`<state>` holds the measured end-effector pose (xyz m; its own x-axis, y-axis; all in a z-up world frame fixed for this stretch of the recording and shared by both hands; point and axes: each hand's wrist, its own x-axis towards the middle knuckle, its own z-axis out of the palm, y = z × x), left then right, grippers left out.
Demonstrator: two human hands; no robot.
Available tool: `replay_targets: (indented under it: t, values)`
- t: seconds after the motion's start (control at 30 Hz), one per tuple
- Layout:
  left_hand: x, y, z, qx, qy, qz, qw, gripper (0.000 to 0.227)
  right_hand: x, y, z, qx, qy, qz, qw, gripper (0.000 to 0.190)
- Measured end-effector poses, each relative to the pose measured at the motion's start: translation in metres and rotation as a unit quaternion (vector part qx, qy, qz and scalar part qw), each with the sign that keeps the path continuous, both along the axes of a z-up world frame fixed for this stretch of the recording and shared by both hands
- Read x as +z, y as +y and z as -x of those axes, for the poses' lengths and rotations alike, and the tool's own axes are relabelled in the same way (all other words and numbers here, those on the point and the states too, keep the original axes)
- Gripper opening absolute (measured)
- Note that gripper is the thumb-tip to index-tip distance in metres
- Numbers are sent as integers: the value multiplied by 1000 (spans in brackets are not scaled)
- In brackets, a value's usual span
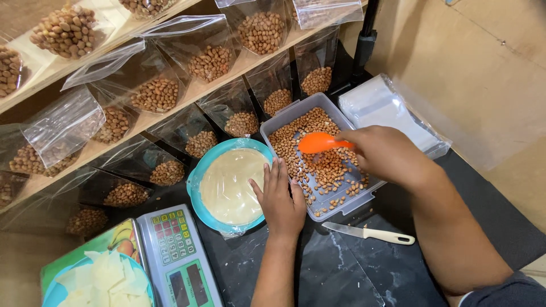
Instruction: The person is sorting peanuts and preparing small packets, possibly for sale or storage.
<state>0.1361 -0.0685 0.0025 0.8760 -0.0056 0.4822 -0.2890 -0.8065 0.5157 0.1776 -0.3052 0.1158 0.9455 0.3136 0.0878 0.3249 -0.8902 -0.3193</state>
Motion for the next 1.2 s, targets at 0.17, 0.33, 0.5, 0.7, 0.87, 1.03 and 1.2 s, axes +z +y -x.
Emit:
replay_targets:
  t: [0.17, 0.33, 0.5, 0.7, 0.87, 1.03, 1.2]
  values:
    - [0, 1, 0, 0, 5, -7, 1000, 55, -21, 13, -13, 15, -51, -25, 998, 48]
    - [-1, 1, 0, -1, 2, -8, 1000, 56, -13, 15, -10, 2, 17, 33, 999, 53]
    - [-1, 0, 0, 0, 5, -4, 1000, 55, 4, 1, 0, -14, 76, 77, 994, 43]
    - [-2, 1, 0, 0, 5, -3, 1000, 55, 16, -9, 7, -17, 67, 68, 995, 39]
    - [-2, 1, 0, -2, 4, -1, 1000, 55, -21, 7, -10, 9, -20, -26, 999, 44]
    - [-2, 1, -2, -3, -4, -9, 1000, 55, -56, 31, -23, 79, -114, -103, 985, 50]
    - [-1, 2, -1, -4, 2, -12, 1000, 54, -32, 36, -12, 80, 64, -25, 994, 54]
